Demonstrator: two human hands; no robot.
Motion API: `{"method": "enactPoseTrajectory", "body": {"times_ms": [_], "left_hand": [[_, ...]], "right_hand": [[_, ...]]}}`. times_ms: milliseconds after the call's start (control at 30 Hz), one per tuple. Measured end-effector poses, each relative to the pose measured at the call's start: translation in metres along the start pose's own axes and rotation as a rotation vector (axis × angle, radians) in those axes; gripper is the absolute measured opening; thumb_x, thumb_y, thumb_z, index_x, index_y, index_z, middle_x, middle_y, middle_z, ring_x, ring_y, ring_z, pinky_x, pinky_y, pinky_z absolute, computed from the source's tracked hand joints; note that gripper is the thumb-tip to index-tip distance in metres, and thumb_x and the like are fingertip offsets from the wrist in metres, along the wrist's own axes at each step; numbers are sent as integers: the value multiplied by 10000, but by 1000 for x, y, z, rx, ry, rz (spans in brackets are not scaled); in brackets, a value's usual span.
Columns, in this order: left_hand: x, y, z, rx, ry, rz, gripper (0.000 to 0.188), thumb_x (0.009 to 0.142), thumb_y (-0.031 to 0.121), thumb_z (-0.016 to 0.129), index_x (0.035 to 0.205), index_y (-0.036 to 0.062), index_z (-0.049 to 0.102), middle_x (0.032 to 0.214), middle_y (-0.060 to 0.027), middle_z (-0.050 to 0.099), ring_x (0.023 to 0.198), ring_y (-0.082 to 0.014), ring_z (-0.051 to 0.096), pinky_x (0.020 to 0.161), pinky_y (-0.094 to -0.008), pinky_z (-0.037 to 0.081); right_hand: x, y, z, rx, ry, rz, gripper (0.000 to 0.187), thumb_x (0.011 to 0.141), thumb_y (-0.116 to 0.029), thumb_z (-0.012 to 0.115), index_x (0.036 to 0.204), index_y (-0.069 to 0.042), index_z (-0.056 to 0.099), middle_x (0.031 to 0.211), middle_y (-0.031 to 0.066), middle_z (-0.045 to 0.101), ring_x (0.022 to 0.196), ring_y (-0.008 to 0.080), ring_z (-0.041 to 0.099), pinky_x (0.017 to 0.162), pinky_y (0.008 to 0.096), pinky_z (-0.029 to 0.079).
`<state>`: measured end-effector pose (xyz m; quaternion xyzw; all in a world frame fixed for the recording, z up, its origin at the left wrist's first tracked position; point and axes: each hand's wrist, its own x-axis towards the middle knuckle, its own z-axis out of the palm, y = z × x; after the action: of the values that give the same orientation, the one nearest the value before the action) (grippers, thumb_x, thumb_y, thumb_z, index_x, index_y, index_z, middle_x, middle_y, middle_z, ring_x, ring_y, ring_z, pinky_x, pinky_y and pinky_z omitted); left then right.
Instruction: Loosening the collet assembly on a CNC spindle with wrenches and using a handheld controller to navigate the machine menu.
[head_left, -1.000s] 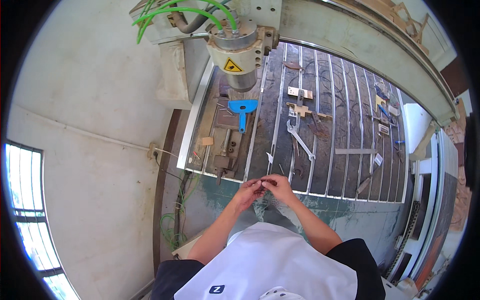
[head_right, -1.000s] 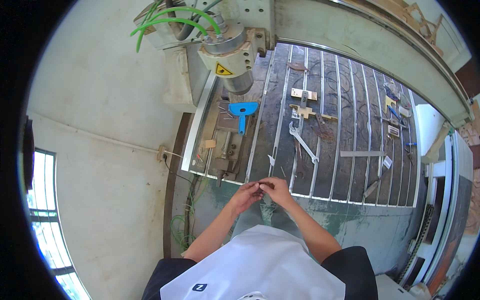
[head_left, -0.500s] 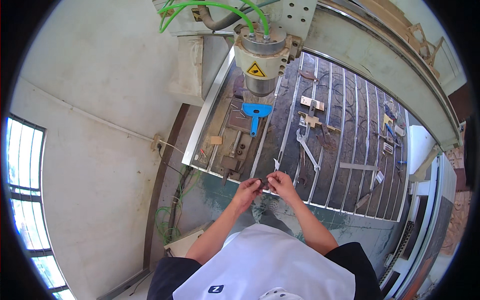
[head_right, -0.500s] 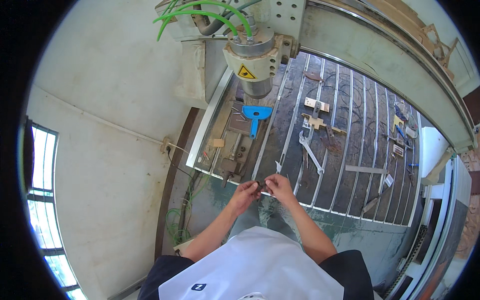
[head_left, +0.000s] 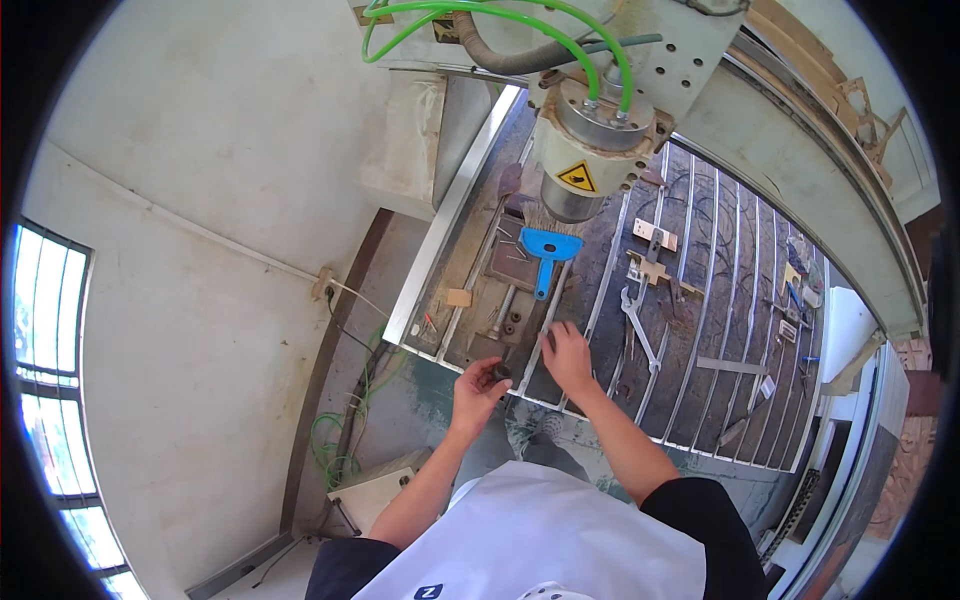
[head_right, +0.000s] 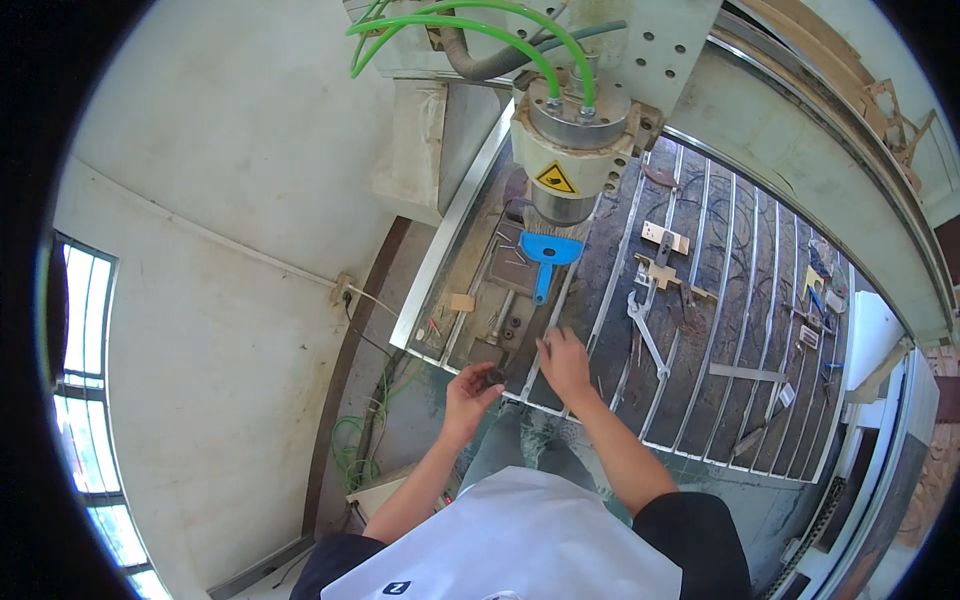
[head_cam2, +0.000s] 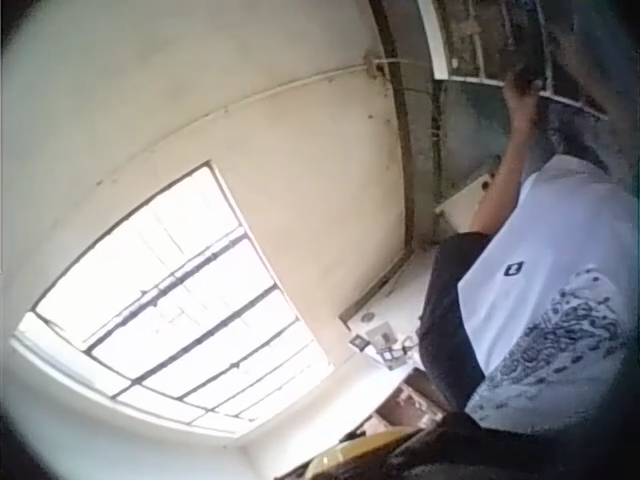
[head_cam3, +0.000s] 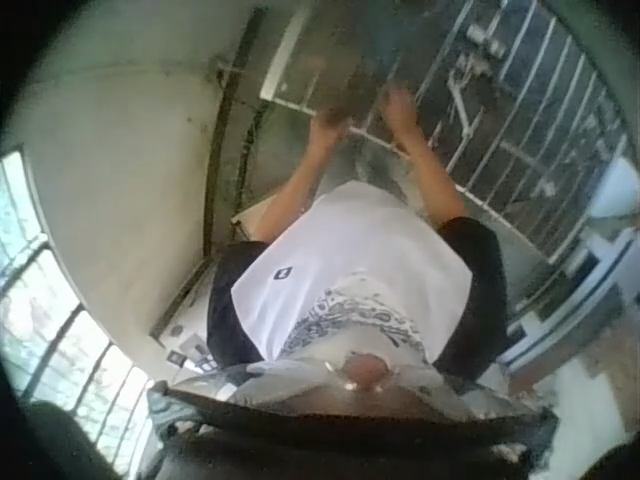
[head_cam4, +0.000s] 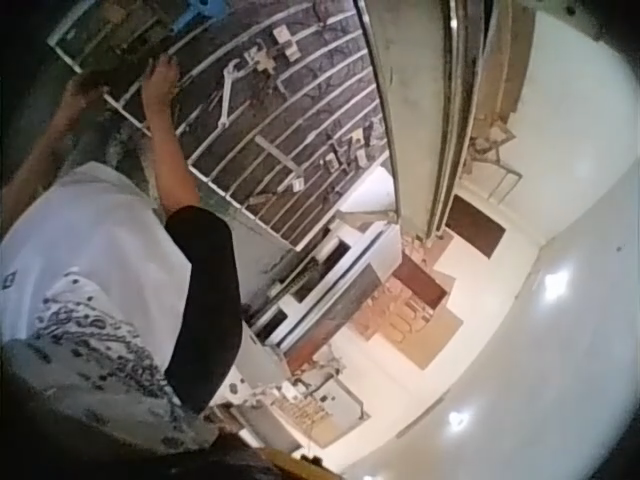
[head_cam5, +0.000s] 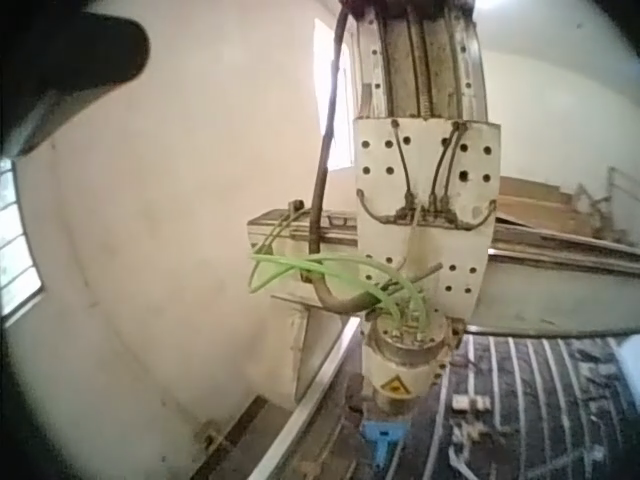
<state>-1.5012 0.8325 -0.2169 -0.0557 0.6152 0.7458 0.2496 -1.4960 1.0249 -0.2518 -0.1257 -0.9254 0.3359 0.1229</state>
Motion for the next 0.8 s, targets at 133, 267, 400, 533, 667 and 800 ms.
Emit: {"method": "enactPoseTrajectory", "body": {"times_ms": [133, 267, 400, 533, 667, 800], "left_hand": [[7, 16, -3, 36, -82, 65, 416, 740, -113, 661, 1120, -22, 516, 1031, -90, 599, 937, -142, 589, 826, -262, 490], [7, 36, -7, -74, -69, 112, 431, 733, -111, 672, 1131, -16, 535, 1013, -75, 607, 930, -120, 588, 815, -243, 495], [7, 53, -17, -31, -34, 104, 421, 733, -109, 676, 1123, -20, 541, 989, -62, 612, 921, -122, 588, 817, -256, 497], [12, 66, -24, -187, -52, 34, 401, 782, -37, 664, 1160, -7, 533, 1012, -60, 609, 929, -143, 589, 796, -284, 492], [17, 79, -15, -602, -64, -114, 352, 865, 70, 612, 1200, 16, 516, 1050, -78, 607, 937, -185, 596, 796, -290, 470], [27, 75, 4, -699, -145, -233, 344, 894, 88, 575, 1223, 17, 502, 1069, -100, 605, 940, -201, 597, 804, -298, 478]], "right_hand": [[84, -31, 9, 32, 45, -121, 94, 821, -106, 585, 831, -14, 597, 854, 201, 552, 761, 402, 578, 666, 474, 479], [137, -25, 33, -121, -15, -82, 76, 797, -59, 567, 820, -1, 611, 910, 217, 553, 780, 403, 594, 693, 477, 492], [155, -22, 44, -229, -142, -37, 103, 753, -12, 571, 843, 12, 614, 947, 228, 553, 823, 397, 599, 721, 470, 497], [155, -26, 37, -315, -133, -105, 138, 762, -15, 573, 895, 18, 591, 925, 208, 568, 817, 389, 603, 712, 468, 499], [123, -54, 7, 248, -56, -91, 161, 791, 15, 587, 949, 6, 556, 867, 153, 603, 737, 275, 625, 660, 378, 503], [72, -65, -33, 757, -197, 222, 212, 808, 22, 615, 1014, -9, 577, 824, 73, 624, 731, 131, 605, 650, 291, 483]]}}
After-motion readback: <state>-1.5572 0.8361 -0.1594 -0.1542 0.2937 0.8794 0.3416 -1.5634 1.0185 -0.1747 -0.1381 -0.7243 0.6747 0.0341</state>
